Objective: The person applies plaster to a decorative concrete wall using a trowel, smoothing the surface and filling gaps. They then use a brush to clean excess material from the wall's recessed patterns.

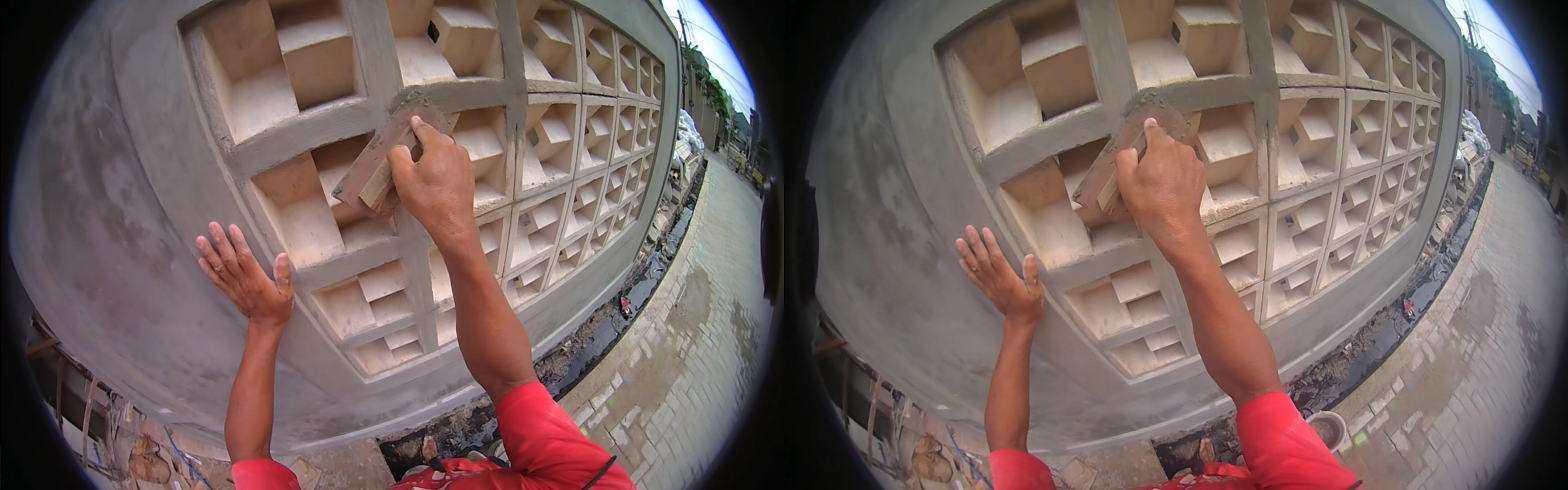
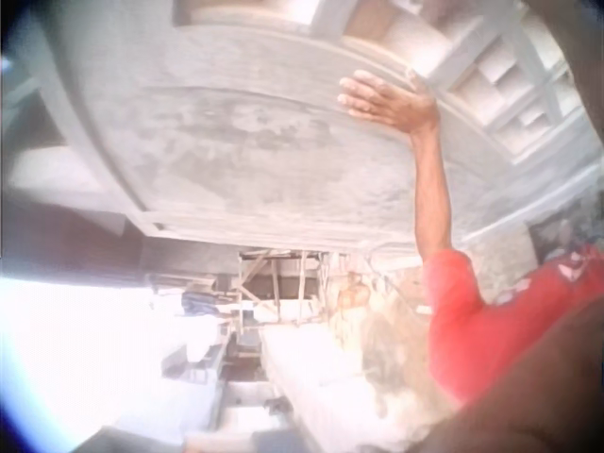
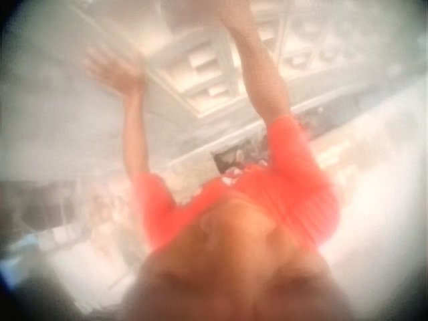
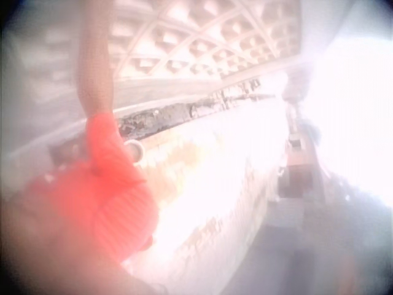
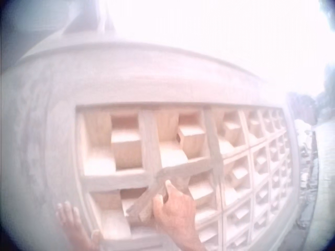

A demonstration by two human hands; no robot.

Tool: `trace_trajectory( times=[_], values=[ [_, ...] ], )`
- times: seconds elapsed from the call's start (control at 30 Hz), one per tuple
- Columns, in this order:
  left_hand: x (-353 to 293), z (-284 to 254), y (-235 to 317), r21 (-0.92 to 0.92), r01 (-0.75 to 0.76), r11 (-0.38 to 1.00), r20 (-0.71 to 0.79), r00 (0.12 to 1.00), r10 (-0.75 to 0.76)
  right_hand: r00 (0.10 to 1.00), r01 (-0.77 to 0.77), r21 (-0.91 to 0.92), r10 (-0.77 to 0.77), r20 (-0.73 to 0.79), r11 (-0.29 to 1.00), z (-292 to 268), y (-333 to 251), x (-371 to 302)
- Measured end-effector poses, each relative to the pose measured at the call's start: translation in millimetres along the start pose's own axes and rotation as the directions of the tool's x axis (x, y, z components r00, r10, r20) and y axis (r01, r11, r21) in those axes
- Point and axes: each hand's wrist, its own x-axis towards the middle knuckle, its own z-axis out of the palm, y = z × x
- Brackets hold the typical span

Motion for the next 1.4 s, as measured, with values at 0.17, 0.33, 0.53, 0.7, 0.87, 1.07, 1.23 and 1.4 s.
trace_trajectory(
  times=[0.17,0.33,0.53,0.7,0.87,1.07,1.23,1.4],
  values=[
    [-5,-7,-12,0.019,-0.01,1.0,0.021,1.0,0.009,0.97,0.188,0.042,-0.192,0.149,0.981,-4,-15,-34],
    [-2,-2,-3,0.013,-0.005,1.0,0.005,1.0,0.005,0.983,-0.088,0.045,0.094,-0.159,0.995,-74,52,54],
    [1,-1,2,-0.012,-0.009,1.0,-0.007,1.0,0.009,0.993,0.02,-0.099,-0.031,-0.111,0.995,-15,9,19],
    [-3,-3,-8,0.028,-0.003,1.0,0.021,1.0,0.002,0.921,0.093,0.045,-0.103,0.376,0.995,-24,-30,-33],
    [3,-4,-5,0.053,-0.017,0.998,-0.026,1.0,0.018,0.916,-0.189,0.483,-0.024,0.4,0.855,-147,85,-66],
    [1,9,-3,0.093,-0.1,0.991,-0.072,0.992,0.107,0.554,-0.806,0.547,0.614,0.561,0.227,-230,270,-203],
    [-4,7,-28,0.188,-0.156,0.97,-0.08,0.982,0.173,0.103,-0.852,0.5,0.886,0.453,-0.157,-279,397,-393],
    [-25,24,-93,0.565,-0.366,0.74,0.093,0.919,0.384,-0.286,-0.739,0.495,0.877,0.385,-0.458,-308,423,-549]
  ],
)
